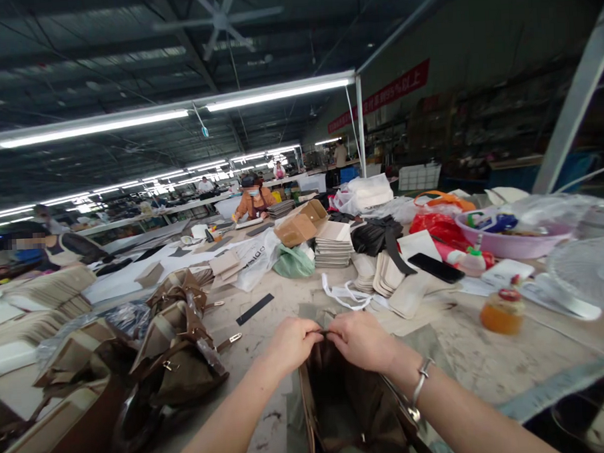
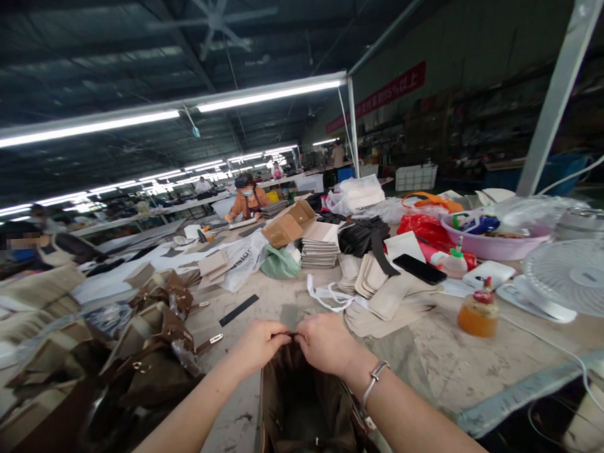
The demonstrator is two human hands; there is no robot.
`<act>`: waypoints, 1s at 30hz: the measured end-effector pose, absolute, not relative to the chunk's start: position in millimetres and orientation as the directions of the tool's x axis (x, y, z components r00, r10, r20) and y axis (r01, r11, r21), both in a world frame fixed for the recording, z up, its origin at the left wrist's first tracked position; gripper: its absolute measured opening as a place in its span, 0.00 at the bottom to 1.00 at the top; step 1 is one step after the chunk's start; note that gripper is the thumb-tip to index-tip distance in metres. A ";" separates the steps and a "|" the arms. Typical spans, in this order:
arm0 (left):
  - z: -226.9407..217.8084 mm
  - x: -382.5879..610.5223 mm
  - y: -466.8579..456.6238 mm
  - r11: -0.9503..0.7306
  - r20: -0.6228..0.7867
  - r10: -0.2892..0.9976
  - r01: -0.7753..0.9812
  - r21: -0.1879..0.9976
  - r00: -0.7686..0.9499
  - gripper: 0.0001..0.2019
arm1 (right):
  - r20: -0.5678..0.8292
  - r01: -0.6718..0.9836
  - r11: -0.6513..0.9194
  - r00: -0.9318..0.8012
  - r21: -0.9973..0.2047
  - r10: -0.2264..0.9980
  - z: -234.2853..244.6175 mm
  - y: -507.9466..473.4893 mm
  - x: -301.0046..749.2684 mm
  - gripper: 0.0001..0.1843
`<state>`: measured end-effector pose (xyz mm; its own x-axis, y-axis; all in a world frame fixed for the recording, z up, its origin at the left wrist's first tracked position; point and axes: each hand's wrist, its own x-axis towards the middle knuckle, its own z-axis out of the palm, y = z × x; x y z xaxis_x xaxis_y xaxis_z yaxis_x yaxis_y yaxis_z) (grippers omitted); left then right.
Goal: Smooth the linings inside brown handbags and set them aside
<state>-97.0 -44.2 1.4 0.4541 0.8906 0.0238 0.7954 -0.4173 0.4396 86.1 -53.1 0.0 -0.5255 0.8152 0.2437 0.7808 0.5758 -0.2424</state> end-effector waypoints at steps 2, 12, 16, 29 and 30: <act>1.4 -93.8 -45.2 -0.416 0.049 0.898 0.808 0.417 0.437 0.12 | 0.231 0.738 0.564 -0.515 -0.370 0.826 0.7 -54.1 89.8 0.17; 27.5 -104.0 -59.1 -0.428 -0.162 0.842 0.821 0.379 0.514 0.31 | 0.215 0.438 0.305 -0.245 -0.845 0.945 -48.1 -71.6 144.2 0.32; 28.1 -86.9 -53.4 -0.462 -0.139 0.825 0.796 0.391 0.547 0.12 | 0.263 0.459 0.278 -0.098 -0.844 0.960 -80.8 -96.0 157.3 0.28; 45.9 -129.4 -88.4 -0.315 0.347 0.932 0.707 0.633 0.104 0.10 | 0.010 0.013 0.009 0.101 -1.000 0.995 -125.0 -167.0 205.5 0.24; 52.0 -138.3 -94.3 -0.293 0.382 0.924 0.633 0.716 -0.003 0.09 | 0.041 0.012 0.040 0.082 -0.999 0.996 -124.2 -166.6 203.1 0.24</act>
